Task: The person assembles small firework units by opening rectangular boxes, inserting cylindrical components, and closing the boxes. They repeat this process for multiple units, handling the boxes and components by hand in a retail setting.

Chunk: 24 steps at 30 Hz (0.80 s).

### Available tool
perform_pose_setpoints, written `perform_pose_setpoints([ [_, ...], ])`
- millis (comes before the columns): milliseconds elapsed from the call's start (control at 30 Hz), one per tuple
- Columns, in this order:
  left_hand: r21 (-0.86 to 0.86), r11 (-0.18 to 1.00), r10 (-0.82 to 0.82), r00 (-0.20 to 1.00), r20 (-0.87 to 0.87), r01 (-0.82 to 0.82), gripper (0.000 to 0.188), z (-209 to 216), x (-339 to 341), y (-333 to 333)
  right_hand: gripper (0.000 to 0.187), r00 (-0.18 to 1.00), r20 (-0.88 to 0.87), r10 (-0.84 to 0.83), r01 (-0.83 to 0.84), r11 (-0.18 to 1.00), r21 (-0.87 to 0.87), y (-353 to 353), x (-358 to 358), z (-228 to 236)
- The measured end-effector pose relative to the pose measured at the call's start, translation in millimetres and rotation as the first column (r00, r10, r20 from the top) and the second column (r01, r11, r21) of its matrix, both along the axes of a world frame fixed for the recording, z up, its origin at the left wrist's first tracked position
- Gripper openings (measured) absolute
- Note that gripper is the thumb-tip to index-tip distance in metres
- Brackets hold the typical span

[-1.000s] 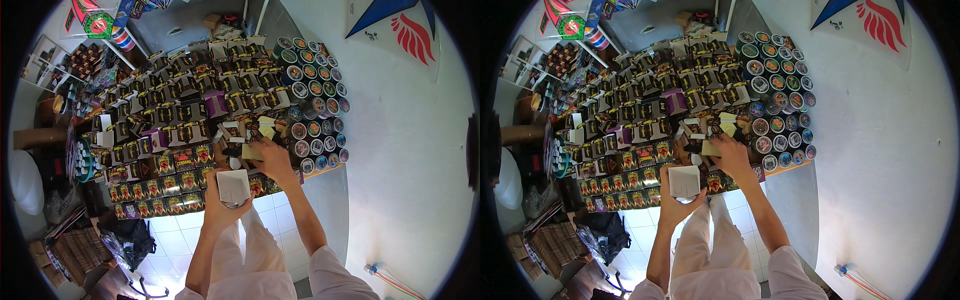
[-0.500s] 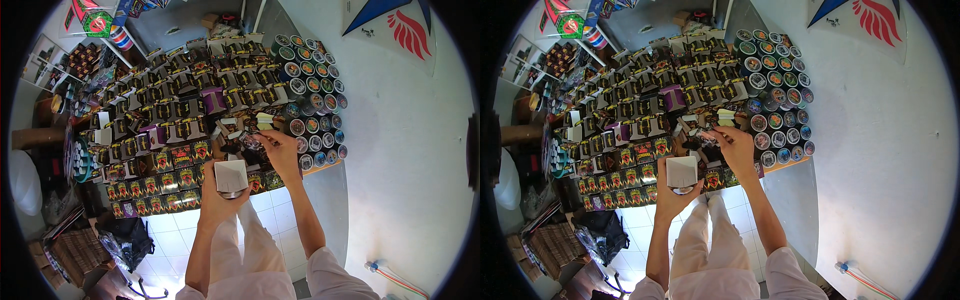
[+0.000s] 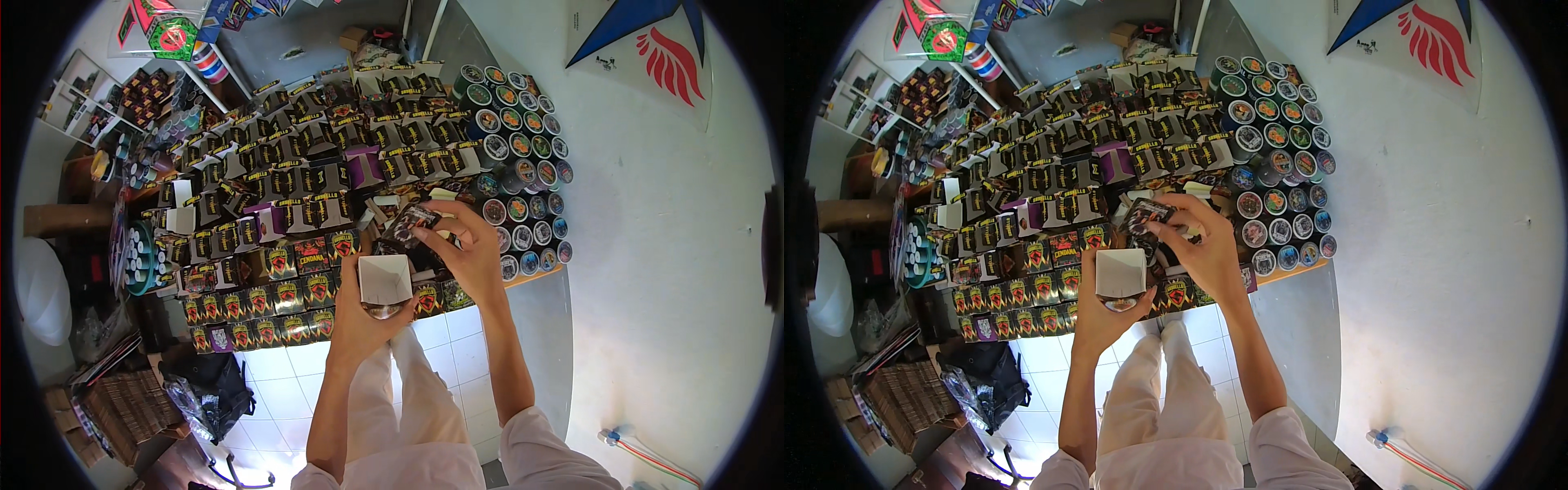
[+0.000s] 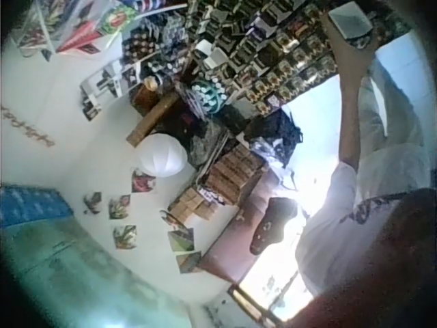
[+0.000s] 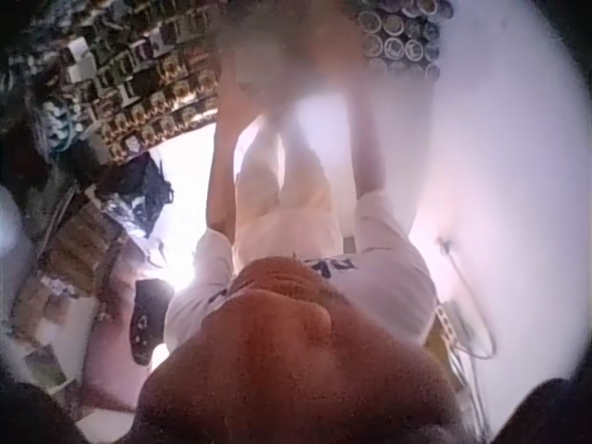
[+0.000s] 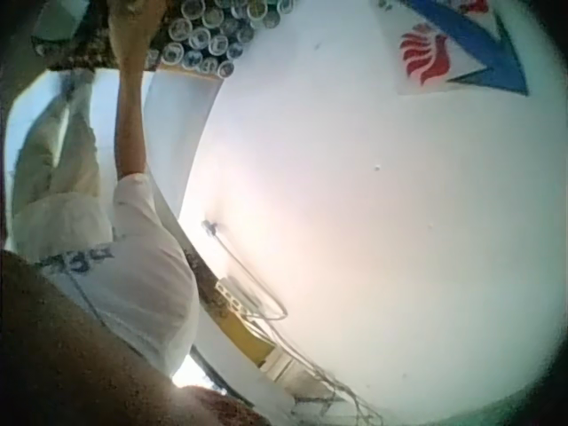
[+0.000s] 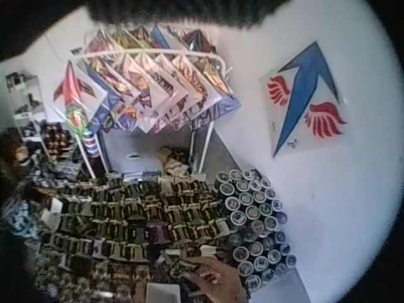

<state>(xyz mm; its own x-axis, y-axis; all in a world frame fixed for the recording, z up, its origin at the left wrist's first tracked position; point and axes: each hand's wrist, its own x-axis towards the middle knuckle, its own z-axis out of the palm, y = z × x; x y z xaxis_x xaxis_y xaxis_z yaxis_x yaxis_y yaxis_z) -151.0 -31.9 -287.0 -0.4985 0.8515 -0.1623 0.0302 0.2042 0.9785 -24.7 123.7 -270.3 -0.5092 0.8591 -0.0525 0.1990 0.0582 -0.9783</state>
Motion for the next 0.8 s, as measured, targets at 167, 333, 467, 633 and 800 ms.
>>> perform_pose_setpoints([
  [167,0.033,0.999,-0.012,0.998,0.069,0.01,0.076,6.2,-2.7,2.9,0.025,0.986,-0.002,0.168,-0.165,0.973,0.164,-13.1,-6.4,21.2],
  [333,0.042,0.999,-0.017,0.999,0.05,0.015,0.074,8.5,-3.7,1.8,0.025,0.963,0.139,0.231,-0.267,0.887,0.375,-15.5,-13.0,19.9],
  [467,0.022,1.0,-0.022,0.994,0.111,0.019,0.074,8.6,-3.3,1.3,0.022,0.964,0.155,0.217,-0.263,0.87,0.416,-15.2,-11.2,17.4],
  [633,-0.025,0.999,-0.024,0.997,0.071,0.026,0.073,1.0,-4.0,-6.5,0.017,0.966,0.252,0.059,-0.102,0.982,0.161,-5.3,-0.2,-7.8],
  [800,-0.019,0.999,-0.032,0.996,0.079,0.034,0.071,-22.5,0.0,-13.0,0.018,0.739,0.673,-0.002,-0.273,0.913,0.303,8.8,20.6,-101.8],
])
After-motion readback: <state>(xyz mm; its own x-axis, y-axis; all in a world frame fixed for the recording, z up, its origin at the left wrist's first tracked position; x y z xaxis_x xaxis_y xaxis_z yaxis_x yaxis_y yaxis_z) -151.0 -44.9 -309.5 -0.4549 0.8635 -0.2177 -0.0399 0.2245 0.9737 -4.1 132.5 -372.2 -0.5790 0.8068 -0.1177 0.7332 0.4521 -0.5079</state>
